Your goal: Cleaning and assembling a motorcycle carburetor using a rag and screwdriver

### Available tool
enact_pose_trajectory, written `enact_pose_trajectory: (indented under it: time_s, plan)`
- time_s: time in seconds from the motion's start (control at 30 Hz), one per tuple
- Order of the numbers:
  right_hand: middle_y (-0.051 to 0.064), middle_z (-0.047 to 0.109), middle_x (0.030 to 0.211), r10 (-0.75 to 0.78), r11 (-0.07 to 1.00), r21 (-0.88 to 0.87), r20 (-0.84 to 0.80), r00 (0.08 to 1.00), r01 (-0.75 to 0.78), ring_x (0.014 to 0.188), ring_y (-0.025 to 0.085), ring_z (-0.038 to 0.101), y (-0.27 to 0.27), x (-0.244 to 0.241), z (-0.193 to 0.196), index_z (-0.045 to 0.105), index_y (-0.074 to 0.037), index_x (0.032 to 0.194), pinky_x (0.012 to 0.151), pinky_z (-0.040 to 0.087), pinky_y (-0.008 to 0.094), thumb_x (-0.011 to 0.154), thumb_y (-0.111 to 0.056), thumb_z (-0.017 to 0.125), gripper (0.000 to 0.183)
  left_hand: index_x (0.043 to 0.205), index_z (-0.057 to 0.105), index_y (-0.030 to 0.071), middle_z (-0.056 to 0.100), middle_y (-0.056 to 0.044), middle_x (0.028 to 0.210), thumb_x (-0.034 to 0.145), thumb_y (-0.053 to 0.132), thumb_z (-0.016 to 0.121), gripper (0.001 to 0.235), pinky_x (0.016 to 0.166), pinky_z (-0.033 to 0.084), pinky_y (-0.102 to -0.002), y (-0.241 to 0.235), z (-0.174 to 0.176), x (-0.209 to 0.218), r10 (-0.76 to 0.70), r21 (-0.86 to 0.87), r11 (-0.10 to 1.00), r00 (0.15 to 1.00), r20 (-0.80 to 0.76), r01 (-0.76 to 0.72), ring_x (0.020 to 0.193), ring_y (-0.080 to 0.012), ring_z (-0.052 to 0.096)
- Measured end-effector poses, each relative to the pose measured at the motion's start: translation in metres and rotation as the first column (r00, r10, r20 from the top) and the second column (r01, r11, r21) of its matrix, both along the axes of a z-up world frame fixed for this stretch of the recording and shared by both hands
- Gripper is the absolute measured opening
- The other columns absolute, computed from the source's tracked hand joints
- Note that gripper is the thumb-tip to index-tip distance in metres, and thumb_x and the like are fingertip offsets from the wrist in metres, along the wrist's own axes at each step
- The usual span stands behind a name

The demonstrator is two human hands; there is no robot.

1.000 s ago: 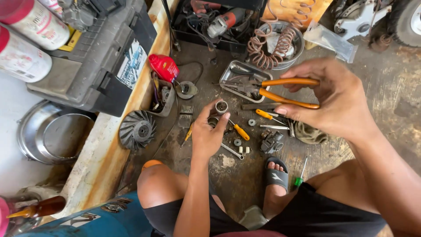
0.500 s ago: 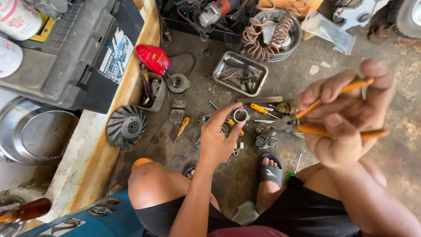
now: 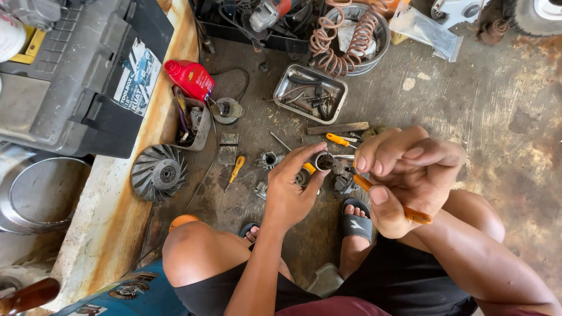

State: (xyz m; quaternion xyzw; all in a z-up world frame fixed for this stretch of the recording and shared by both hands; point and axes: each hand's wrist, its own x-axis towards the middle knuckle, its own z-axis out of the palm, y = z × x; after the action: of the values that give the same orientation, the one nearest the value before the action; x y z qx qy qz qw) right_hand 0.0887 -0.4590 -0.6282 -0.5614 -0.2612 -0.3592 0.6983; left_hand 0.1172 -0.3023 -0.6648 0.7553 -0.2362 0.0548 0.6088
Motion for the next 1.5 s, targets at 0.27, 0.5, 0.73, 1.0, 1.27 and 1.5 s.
enact_pose_trajectory:
  time_s: [0.27,0.5,0.73,1.0,1.27,1.5]
  plan:
    - [0.003,0.052,0.104,0.066,0.997,-0.046,0.018,0.998,-0.065,0.091,0.015,0.06,-0.004,0.003,-0.004,0.041,-0.017,0.129,0.082,0.056,0.026,0.094,-0.011,0.065,0.043,0.122,0.066,0.003,0.074,-0.01,0.118,0.078,-0.006,0.074,0.046,0.092,0.058,-0.033,0.002,0.004,-0.001,-0.019,-0.01,1.0,1.0,-0.009,0.019,0.102,-0.0235,0.074]
    - [0.002,0.054,0.101,0.085,0.995,-0.051,0.032,0.996,-0.083,0.089,0.015,0.061,-0.006,0.005,-0.002,0.045,-0.018,0.129,0.082,0.057,0.026,0.095,-0.009,0.064,0.04,0.124,0.066,0.004,0.074,-0.01,0.118,0.078,-0.006,0.074,0.048,0.092,0.058,-0.032,0.002,0.005,-0.001,-0.018,0.004,1.0,0.999,-0.038,0.019,0.102,-0.0227,0.074]
    - [0.003,0.051,0.099,0.079,0.988,-0.137,0.033,0.996,-0.074,0.086,0.015,0.06,-0.01,0.001,-0.002,0.039,-0.019,0.13,0.081,0.055,0.026,0.097,-0.008,0.06,0.04,0.125,0.066,0.004,0.074,-0.01,0.118,0.077,-0.007,0.075,0.05,0.093,0.058,-0.032,0.001,0.005,-0.002,-0.031,0.0,1.0,0.999,-0.044,0.031,0.102,-0.0228,0.074]
    - [0.003,0.05,0.091,0.102,0.993,-0.059,0.072,0.992,-0.098,0.079,0.018,0.058,-0.004,0.003,-0.002,0.042,-0.018,0.121,0.072,0.056,0.03,0.094,-0.003,0.053,0.033,0.125,0.066,0.004,0.074,-0.01,0.119,0.076,-0.008,0.074,0.05,0.093,0.058,-0.032,0.0,0.003,-0.002,-0.017,0.001,1.0,0.999,-0.039,0.017,0.103,-0.0225,0.074]
    - [0.003,0.047,0.087,0.036,0.999,-0.011,0.108,0.994,-0.035,0.073,0.016,0.052,0.002,0.006,-0.001,0.041,-0.017,0.12,0.068,0.053,0.029,0.095,-0.004,0.051,0.03,0.125,0.066,0.004,0.074,-0.01,0.118,0.078,-0.007,0.075,0.049,0.093,0.058,-0.032,0.0,0.003,-0.002,-0.023,-0.001,1.0,0.999,-0.029,0.023,0.102,-0.0224,0.074]
    - [0.003,0.047,0.087,-0.01,0.998,0.07,0.098,0.995,0.003,0.072,0.016,0.051,0.007,0.004,0.004,0.041,-0.017,0.117,0.068,0.052,0.029,0.096,-0.009,0.056,0.027,0.123,0.067,0.003,0.074,-0.011,0.118,0.078,-0.006,0.075,0.047,0.092,0.058,-0.032,-0.001,0.003,-0.002,-0.005,0.012,1.0,1.0,-0.027,0.006,0.102,-0.0234,0.074]
